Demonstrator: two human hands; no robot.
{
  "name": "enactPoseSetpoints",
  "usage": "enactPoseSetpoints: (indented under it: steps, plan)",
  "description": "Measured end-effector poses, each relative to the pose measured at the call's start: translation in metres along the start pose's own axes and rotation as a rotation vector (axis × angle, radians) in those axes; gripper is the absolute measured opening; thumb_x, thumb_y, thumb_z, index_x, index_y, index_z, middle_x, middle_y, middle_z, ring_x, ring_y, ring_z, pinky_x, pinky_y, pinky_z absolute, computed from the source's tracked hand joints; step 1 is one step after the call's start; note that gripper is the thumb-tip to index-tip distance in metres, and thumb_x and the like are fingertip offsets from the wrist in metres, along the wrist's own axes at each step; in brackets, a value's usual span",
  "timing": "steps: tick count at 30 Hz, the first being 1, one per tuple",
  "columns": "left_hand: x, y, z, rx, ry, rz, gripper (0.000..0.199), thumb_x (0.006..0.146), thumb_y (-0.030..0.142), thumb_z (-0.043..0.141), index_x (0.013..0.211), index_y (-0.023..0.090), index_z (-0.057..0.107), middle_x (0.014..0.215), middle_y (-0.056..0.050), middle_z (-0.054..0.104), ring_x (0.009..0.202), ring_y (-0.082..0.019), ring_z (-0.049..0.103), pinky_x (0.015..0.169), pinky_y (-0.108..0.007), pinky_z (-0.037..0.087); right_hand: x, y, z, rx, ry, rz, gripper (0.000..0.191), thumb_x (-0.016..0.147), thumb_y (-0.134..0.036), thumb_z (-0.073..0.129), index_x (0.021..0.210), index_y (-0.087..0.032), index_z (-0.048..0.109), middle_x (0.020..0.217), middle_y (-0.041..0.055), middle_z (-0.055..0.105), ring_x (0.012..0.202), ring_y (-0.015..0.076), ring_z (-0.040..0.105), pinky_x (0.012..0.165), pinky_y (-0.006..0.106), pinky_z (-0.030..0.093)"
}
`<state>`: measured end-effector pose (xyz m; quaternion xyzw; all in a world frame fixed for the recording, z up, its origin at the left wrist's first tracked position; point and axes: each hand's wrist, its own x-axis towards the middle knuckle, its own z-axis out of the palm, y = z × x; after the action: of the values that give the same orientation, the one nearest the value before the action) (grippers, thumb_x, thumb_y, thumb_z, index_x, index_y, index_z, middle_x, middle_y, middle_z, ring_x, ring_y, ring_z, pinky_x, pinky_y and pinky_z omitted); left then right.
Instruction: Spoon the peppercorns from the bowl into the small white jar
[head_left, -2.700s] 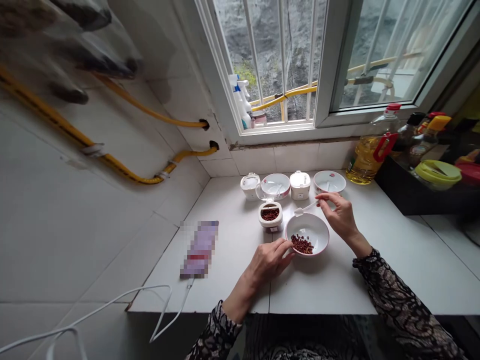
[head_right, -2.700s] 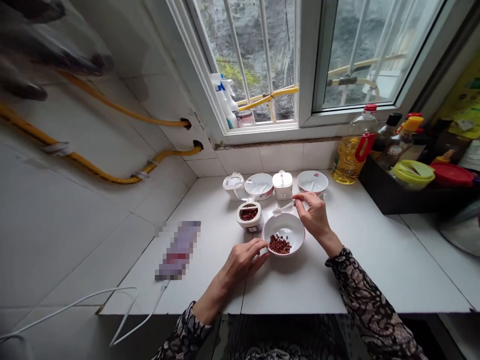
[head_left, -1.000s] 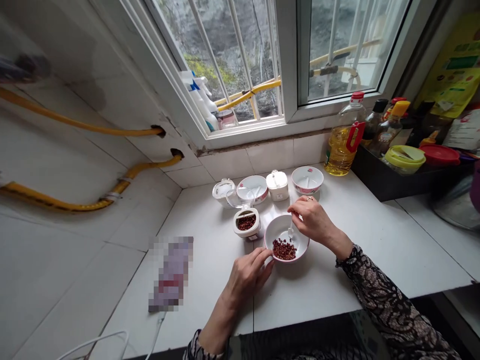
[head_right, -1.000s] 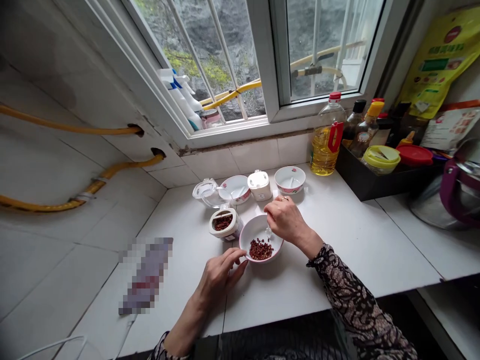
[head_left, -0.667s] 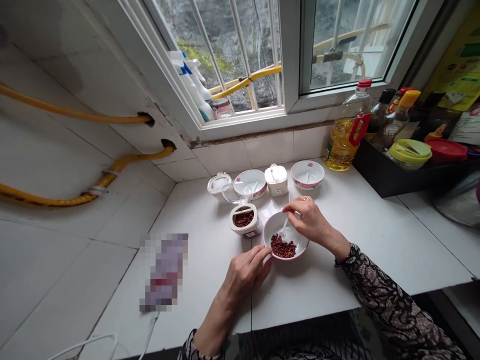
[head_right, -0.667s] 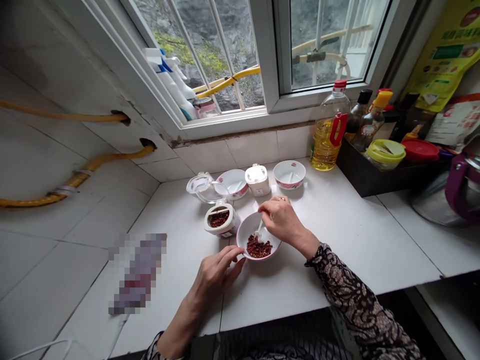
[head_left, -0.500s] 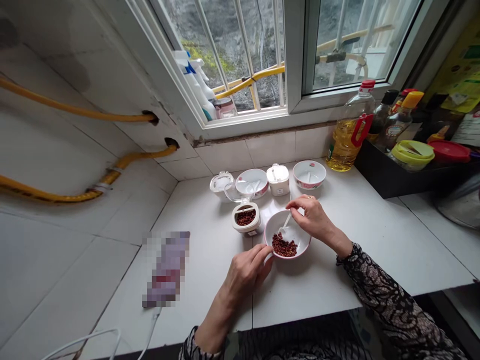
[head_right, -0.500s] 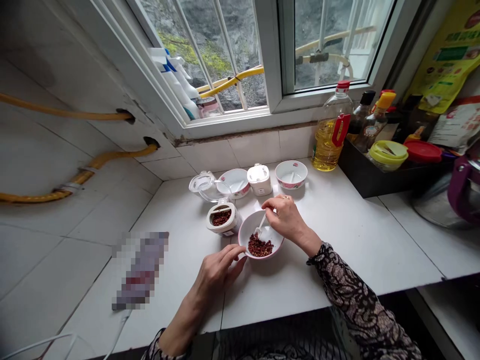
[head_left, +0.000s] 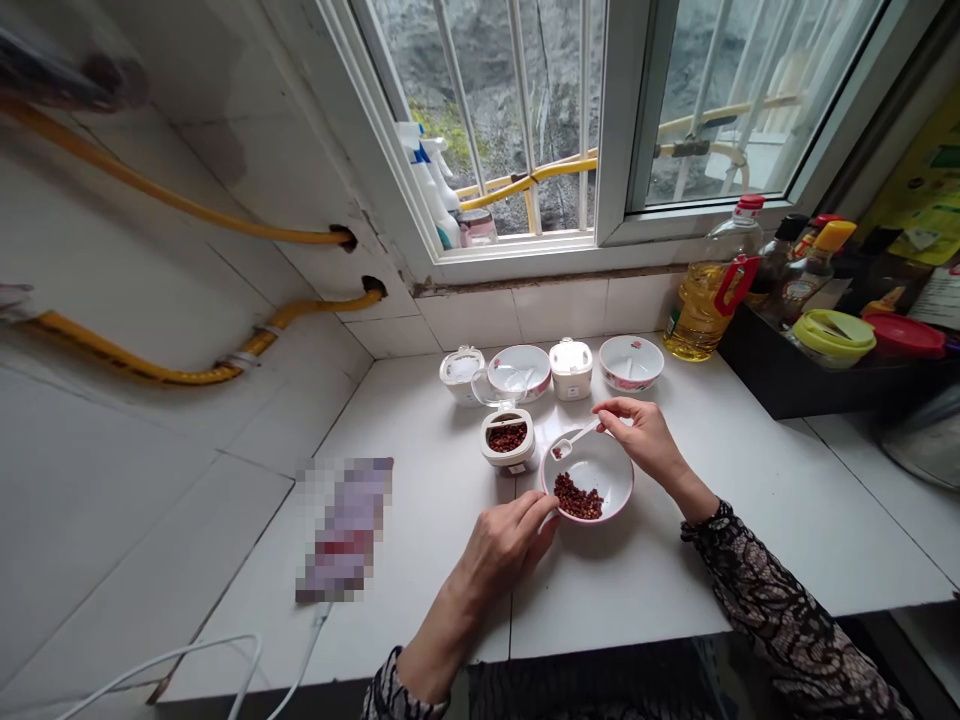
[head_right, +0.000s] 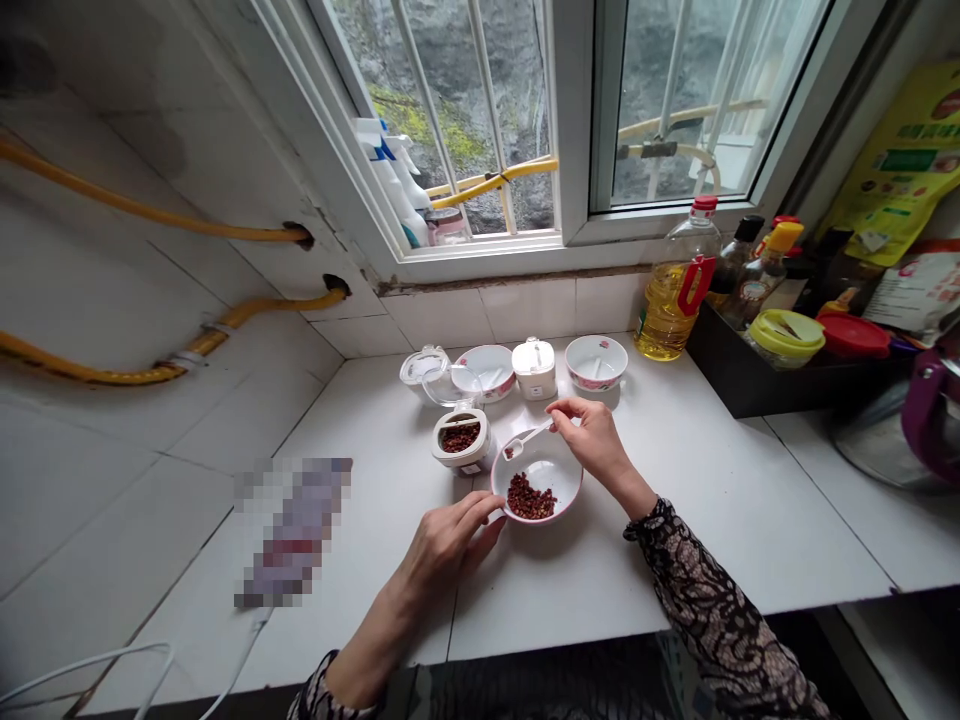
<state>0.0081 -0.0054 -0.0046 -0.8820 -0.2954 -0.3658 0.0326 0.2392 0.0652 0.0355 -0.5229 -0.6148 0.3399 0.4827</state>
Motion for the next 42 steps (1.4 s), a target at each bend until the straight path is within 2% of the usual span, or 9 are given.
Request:
enactPoseSetpoints:
  steps: [4, 7, 10, 13, 17, 22, 26, 34, 42]
  plan:
    - [0.002, 0.001, 0.0, 0.001, 0.001, -0.006, 0.015, 0.1, 0.015, 0.045, 0.111, 0.016, 0.054, 0.089, -0.007, 0.072, 0.068, -0.015, 0.071, 0.057, -0.022, 0.055, 0.002, -0.006, 0.004, 0.07, 0.034, -0.013, 0.024, 0.08, -0.038, 0.065, 0.082, -0.017, 0.075, 0.071, 0.0062, 0.075, 0.07, 0.0213, 0.07, 0.071, 0.034, 0.055]
    - [0.003, 0.002, -0.001, 0.005, 0.005, -0.002, 0.015, 0.101, 0.015, 0.043, 0.111, 0.016, 0.054, 0.089, -0.007, 0.072, 0.068, -0.015, 0.071, 0.056, -0.022, 0.054, 0.0, -0.014, 0.014, 0.057, 0.078, -0.097, 0.02, 0.083, -0.035, 0.066, 0.085, -0.018, 0.075, 0.074, 0.0062, 0.076, 0.072, 0.0213, 0.071, 0.074, 0.035, 0.055]
    - [0.003, 0.002, -0.001, 0.015, 0.002, -0.006, 0.015, 0.102, 0.016, 0.041, 0.111, 0.016, 0.054, 0.087, -0.006, 0.072, 0.065, -0.014, 0.07, 0.054, -0.021, 0.053, -0.005, -0.022, 0.028, -0.032, 0.139, -0.272, 0.014, 0.088, -0.028, 0.063, 0.089, -0.02, 0.075, 0.082, 0.0068, 0.077, 0.079, 0.0219, 0.071, 0.078, 0.036, 0.055]
    - [0.003, 0.002, 0.0, 0.031, 0.006, -0.008, 0.016, 0.103, 0.017, 0.04, 0.11, 0.016, 0.054, 0.085, -0.005, 0.071, 0.063, -0.014, 0.069, 0.052, -0.021, 0.052, -0.011, -0.026, 0.04, -0.203, 0.159, -0.537, 0.014, 0.092, -0.02, 0.06, 0.091, -0.022, 0.073, 0.085, 0.0065, 0.077, 0.086, 0.0224, 0.07, 0.086, 0.041, 0.053]
    - [0.003, 0.003, 0.0, 0.024, -0.001, -0.01, 0.016, 0.103, 0.018, 0.04, 0.109, 0.016, 0.054, 0.084, -0.005, 0.071, 0.062, -0.015, 0.069, 0.052, -0.022, 0.053, -0.014, -0.028, 0.042, -0.347, 0.154, -0.764, 0.019, 0.094, -0.013, 0.055, 0.091, -0.022, 0.071, 0.08, 0.0034, 0.076, 0.086, 0.0214, 0.07, 0.096, 0.045, 0.047]
    - [0.003, 0.002, -0.001, 0.005, 0.009, -0.006, 0.014, 0.102, 0.016, 0.043, 0.11, 0.016, 0.054, 0.087, -0.006, 0.072, 0.067, -0.015, 0.071, 0.055, -0.022, 0.054, -0.007, -0.023, 0.013, -0.326, 0.211, -0.635, 0.015, 0.092, -0.015, 0.058, 0.092, -0.022, 0.071, 0.086, 0.0051, 0.077, 0.086, 0.0223, 0.069, 0.087, 0.04, 0.051]
    - [0.002, 0.001, 0.0, -0.015, 0.01, -0.013, 0.016, 0.101, 0.016, 0.045, 0.113, 0.016, 0.055, 0.089, -0.007, 0.072, 0.069, -0.014, 0.071, 0.058, -0.02, 0.056, -0.001, -0.009, -0.008, -0.398, 0.043, -0.462, 0.016, 0.086, -0.013, 0.058, 0.086, -0.021, 0.072, 0.08, 0.0038, 0.076, 0.079, 0.0216, 0.069, 0.084, 0.04, 0.051]
    - [0.0, 0.0, 0.0, -0.01, -0.001, -0.006, 0.015, 0.101, 0.017, 0.044, 0.111, 0.016, 0.055, 0.088, -0.008, 0.072, 0.068, -0.015, 0.07, 0.056, -0.022, 0.055, -0.009, -0.001, 0.008, -0.504, -0.158, -0.407, 0.021, 0.085, -0.009, 0.056, 0.084, -0.02, 0.074, 0.081, 0.0062, 0.077, 0.086, 0.0231, 0.068, 0.092, 0.045, 0.045]
    - [-0.001, 0.0, 0.0, -0.023, -0.011, -0.014, 0.016, 0.099, 0.016, 0.046, 0.112, 0.017, 0.055, 0.088, -0.007, 0.072, 0.068, -0.015, 0.071, 0.057, -0.021, 0.055, -0.006, 0.001, 0.005, -0.391, -0.041, -0.296, 0.019, 0.083, -0.011, 0.059, 0.081, -0.023, 0.074, 0.079, 0.0033, 0.076, 0.082, 0.0212, 0.069, 0.093, 0.042, 0.045]
